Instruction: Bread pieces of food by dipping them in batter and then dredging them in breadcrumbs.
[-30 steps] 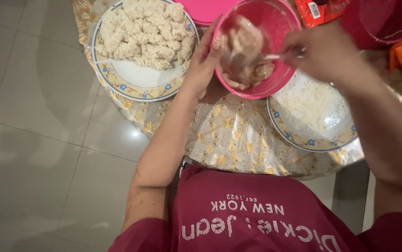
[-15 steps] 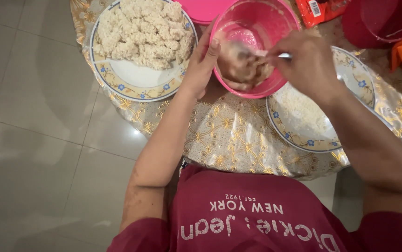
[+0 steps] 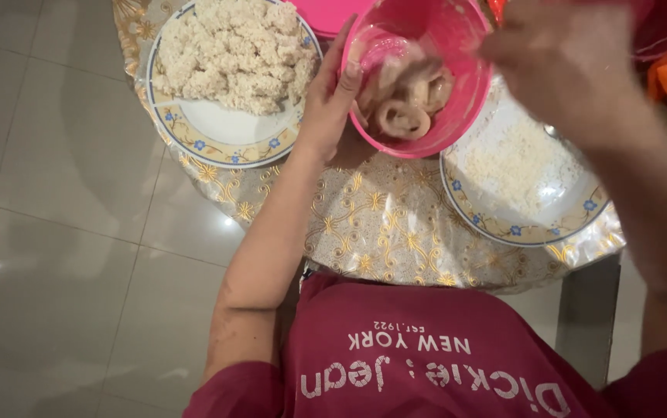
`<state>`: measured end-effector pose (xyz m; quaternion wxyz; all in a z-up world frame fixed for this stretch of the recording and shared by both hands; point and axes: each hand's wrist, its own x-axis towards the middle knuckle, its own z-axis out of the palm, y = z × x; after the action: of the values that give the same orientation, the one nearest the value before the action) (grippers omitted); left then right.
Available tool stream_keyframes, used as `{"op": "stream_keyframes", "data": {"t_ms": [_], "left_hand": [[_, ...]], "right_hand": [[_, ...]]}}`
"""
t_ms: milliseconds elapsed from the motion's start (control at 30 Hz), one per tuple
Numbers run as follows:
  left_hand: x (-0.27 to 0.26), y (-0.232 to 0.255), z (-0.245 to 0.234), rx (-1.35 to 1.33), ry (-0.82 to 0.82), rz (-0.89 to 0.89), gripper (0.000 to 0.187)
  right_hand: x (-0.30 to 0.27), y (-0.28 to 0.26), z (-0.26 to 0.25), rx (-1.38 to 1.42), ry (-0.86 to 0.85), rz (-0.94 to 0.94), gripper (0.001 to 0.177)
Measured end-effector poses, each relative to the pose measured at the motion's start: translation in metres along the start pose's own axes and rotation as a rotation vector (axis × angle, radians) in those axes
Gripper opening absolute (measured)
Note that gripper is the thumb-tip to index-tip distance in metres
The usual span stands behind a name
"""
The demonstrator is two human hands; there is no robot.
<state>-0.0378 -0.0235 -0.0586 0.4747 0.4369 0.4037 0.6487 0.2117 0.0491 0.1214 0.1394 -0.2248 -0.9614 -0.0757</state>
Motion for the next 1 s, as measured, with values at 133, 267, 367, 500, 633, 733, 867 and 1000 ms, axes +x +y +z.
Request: {"op": "stream_keyframes", "data": {"t_ms": [133, 267, 367, 500, 633, 733, 867, 1000], "left_hand": [[-0.005, 0.01, 0.006, 0.073, 0.002, 0.036, 0.088], [-0.004, 0.008, 0.005, 0.06, 0.02, 0.042, 0.09], [-0.003, 0.0, 0.006, 0.029, 0.045, 0.034, 0.09], [-0.001, -0.003, 0.009, -0.049, 0.043, -0.004, 0.091], [-0.002, -0.016, 0.007, -0.034, 0.055, 0.008, 0.087], [0.0, -0.017, 0.004, 0.029, 0.033, 0.053, 0.085], [-0.001, -0.007, 0.004, 0.065, -0.017, 0.073, 0.087], [0.003, -0.015, 0.003, 0.037, 0.013, -0.001, 0.09]], "right_hand": [[0.013, -0.004, -0.004, -0.625, 0.05, -0.099, 0.01], [0.025, -0.022, -0.006, -0.758, -0.215, -0.214, 0.015], [0.024, -0.016, -0.012, -0.634, -0.46, -0.14, 0.01], [0.008, -0.004, 0.0, -0.308, -0.41, -0.109, 0.019], [-0.002, 0.002, 0.035, 0.078, -0.417, 0.06, 0.022], [0.003, 0.015, 0.046, 0.232, -0.611, 0.247, 0.026], [-0.008, 0.056, 0.047, 0.743, -0.581, 0.395, 0.026], [-0.002, 0.053, 0.028, 0.789, -0.5, 0.565, 0.027]]}}
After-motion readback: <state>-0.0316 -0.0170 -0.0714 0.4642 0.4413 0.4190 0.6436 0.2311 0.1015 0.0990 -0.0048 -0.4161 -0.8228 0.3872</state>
